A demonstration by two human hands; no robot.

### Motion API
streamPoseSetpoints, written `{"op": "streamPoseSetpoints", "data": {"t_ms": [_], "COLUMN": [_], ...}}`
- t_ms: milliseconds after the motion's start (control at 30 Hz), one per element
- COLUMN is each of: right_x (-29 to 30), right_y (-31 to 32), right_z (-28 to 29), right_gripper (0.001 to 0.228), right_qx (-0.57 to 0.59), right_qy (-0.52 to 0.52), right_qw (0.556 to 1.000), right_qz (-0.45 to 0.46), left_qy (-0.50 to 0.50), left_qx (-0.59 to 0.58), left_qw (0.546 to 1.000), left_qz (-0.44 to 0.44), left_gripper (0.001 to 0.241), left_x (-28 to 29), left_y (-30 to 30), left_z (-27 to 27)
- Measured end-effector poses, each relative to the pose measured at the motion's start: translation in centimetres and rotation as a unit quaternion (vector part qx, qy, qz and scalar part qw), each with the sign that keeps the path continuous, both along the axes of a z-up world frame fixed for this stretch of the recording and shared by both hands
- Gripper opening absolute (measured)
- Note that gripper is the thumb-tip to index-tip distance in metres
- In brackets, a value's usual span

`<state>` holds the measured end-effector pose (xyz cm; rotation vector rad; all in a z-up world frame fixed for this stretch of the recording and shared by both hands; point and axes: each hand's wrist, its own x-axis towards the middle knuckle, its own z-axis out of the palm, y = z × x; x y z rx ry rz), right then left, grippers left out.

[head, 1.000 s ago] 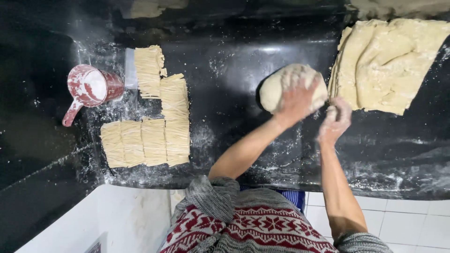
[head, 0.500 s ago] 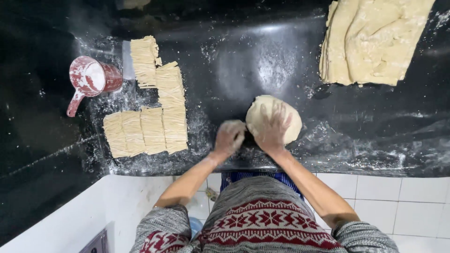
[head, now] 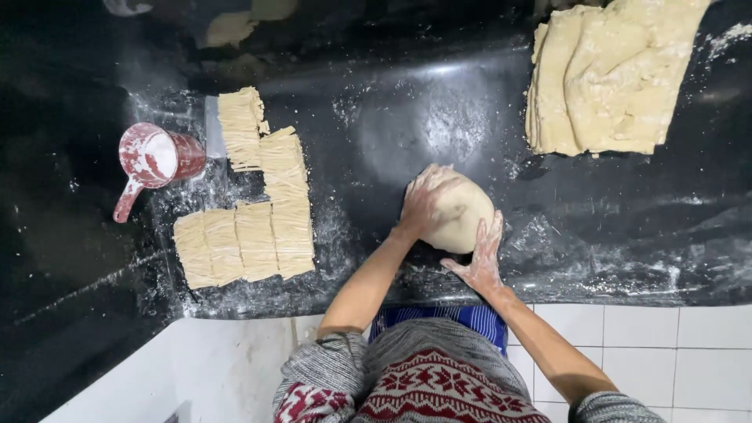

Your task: Kneading a ball of dough on a floured surface

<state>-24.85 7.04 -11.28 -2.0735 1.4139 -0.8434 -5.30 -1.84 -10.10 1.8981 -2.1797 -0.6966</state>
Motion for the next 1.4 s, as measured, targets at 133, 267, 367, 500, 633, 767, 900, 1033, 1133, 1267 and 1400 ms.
{"op": "streamPoseSetpoints", "data": {"t_ms": [133, 267, 367, 500, 633, 767, 900, 1033, 1133, 1267, 1400], "right_x": [2.2, 3.2, 4.7, 8.3, 8.3, 7.3, 5.8, 4.8, 3.9, 0.0, -6.9], "right_y": [-8.3, -19.9, -28.3, -38.0, -40.0, -37.4, -32.5, -24.0, -16.2, -8.4, -8.9], "right_z": [0.9, 4.2, 7.2, 3.8, -0.3, 6.6, 10.1, 8.7, 6.2, 6.6, 6.0], "right_gripper": [0.125, 0.088, 0.082, 0.049, 0.023, 0.036, 0.069, 0.075, 0.069, 0.059, 0.012], "right_qx": [-0.013, 0.172, 0.282, 0.157, -0.001, 0.262, 0.349, 0.246, 0.191, 0.185, 0.086], "right_qy": [0.062, 0.137, 0.094, 0.162, 0.068, -0.072, -0.05, 0.009, -0.035, -0.136, -0.175], "right_qw": [0.994, 0.973, 0.953, 0.969, 0.996, 0.962, 0.934, 0.968, 0.979, 0.964, 0.96], "right_qz": [-0.088, -0.07, -0.053, -0.097, -0.059, 0.031, 0.06, 0.045, -0.068, -0.133, -0.2], "left_qy": [0.136, 0.33, 0.34, 0.081, -0.011, 0.235, 0.621, 0.663, 0.114, -0.042, -0.165], "left_qx": [-0.334, -0.107, -0.186, -0.111, -0.077, -0.095, -0.052, -0.056, 0.139, 0.181, 0.089], "left_qw": [0.923, 0.871, 0.863, 0.989, 0.995, 0.967, 0.765, 0.726, 0.966, 0.982, 0.94], "left_qz": [0.133, 0.347, 0.323, 0.052, 0.065, -0.01, 0.16, 0.172, 0.186, -0.034, -0.285], "left_gripper": [0.066, 0.044, 0.044, 0.094, 0.11, 0.055, 0.014, 0.048, 0.081, 0.077, 0.064], "left_x": [-1.7, 2.3, 2.8, -0.2, 1.6, 6.3, 6.6, 3.9, -0.2, -5.5, -10.3], "left_y": [-7.8, -14.0, -13.1, -5.1, -10.3, -16.4, -17.8, -17.3, -17.3, -14.1, -6.5], "left_z": [-5.3, 0.8, 5.6, 4.8, 1.3, 2.8, 1.0, 0.2, 1.1, 8.8, 12.9]}}
